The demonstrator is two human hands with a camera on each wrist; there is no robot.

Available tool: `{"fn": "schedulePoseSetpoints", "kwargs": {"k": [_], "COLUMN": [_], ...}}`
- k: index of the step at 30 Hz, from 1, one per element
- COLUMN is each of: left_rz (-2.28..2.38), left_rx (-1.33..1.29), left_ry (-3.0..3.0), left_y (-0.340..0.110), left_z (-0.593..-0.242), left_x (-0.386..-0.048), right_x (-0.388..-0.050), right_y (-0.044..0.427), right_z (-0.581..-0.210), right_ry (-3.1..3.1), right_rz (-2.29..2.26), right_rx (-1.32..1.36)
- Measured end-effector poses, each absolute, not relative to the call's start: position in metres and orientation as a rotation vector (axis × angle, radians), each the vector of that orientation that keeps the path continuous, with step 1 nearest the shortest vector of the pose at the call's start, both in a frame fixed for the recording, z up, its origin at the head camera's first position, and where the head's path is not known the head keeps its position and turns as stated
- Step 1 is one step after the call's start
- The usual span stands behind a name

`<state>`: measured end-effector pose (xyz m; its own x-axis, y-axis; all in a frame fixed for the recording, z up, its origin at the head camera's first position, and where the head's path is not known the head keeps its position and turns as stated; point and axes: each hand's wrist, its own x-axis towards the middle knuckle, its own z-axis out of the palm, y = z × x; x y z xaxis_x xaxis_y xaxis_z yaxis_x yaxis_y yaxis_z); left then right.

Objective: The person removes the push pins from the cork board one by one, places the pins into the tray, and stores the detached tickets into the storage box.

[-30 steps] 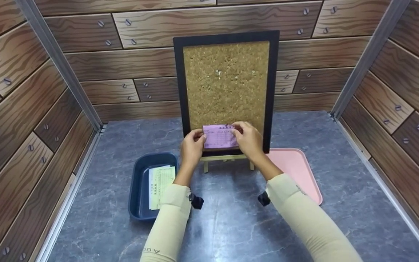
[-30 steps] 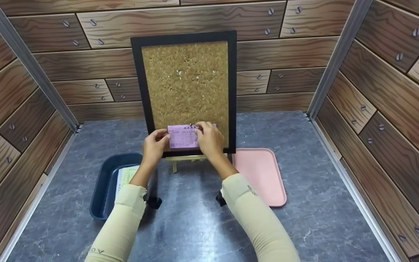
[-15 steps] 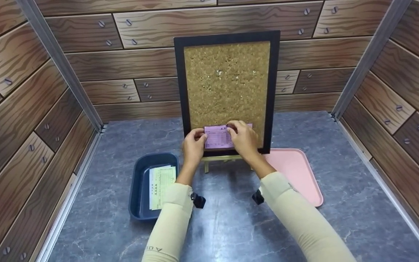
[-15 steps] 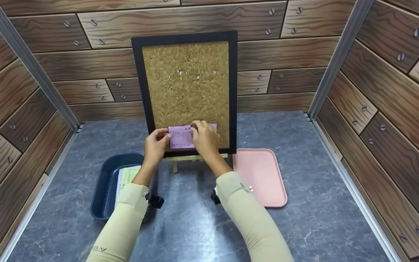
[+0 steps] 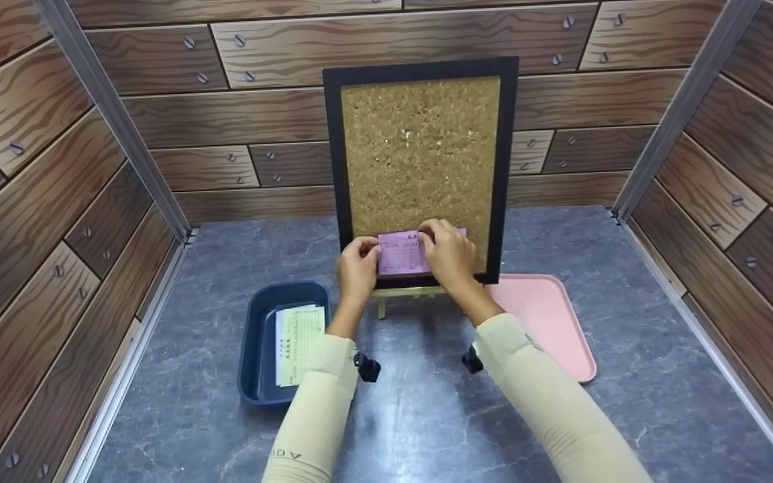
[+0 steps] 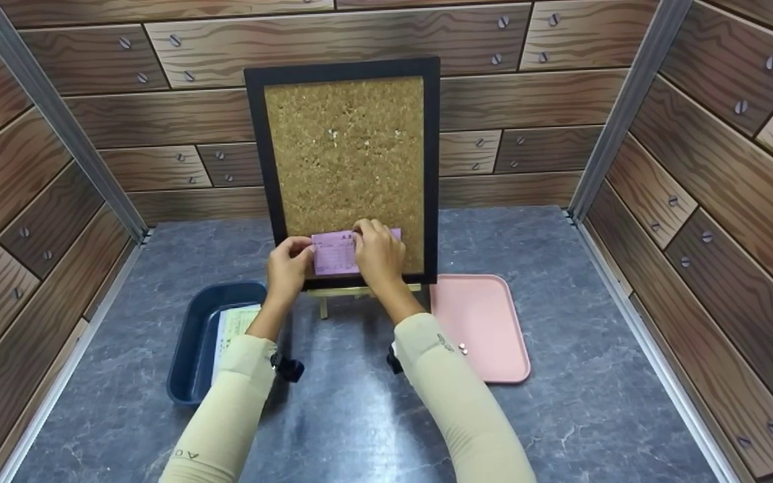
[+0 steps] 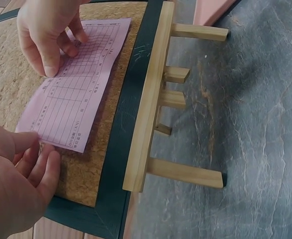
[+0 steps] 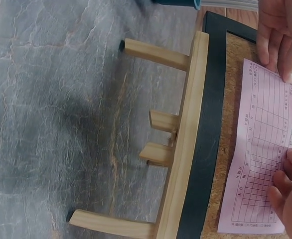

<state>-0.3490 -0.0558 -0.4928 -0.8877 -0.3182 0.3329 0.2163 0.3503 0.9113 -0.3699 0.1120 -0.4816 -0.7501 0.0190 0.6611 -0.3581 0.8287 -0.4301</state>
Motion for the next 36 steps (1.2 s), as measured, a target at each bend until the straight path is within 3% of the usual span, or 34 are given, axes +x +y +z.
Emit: {"fn": "schedulePoseSetpoints", "kwargs": {"k": [36], "left_rz": [-1.559], "left_rx": [0.118], "left_ry": [-2.194], "left_y": [-0.0533], "left_z": [-0.4912], "left_x": [-0.3506], "right_x": [-0.3734], "right_y": [0.1138], "right_z": [-0.4853], "right_ry": [-2.268], "right_rz": [0.696], "right_rx": [0.288]}}
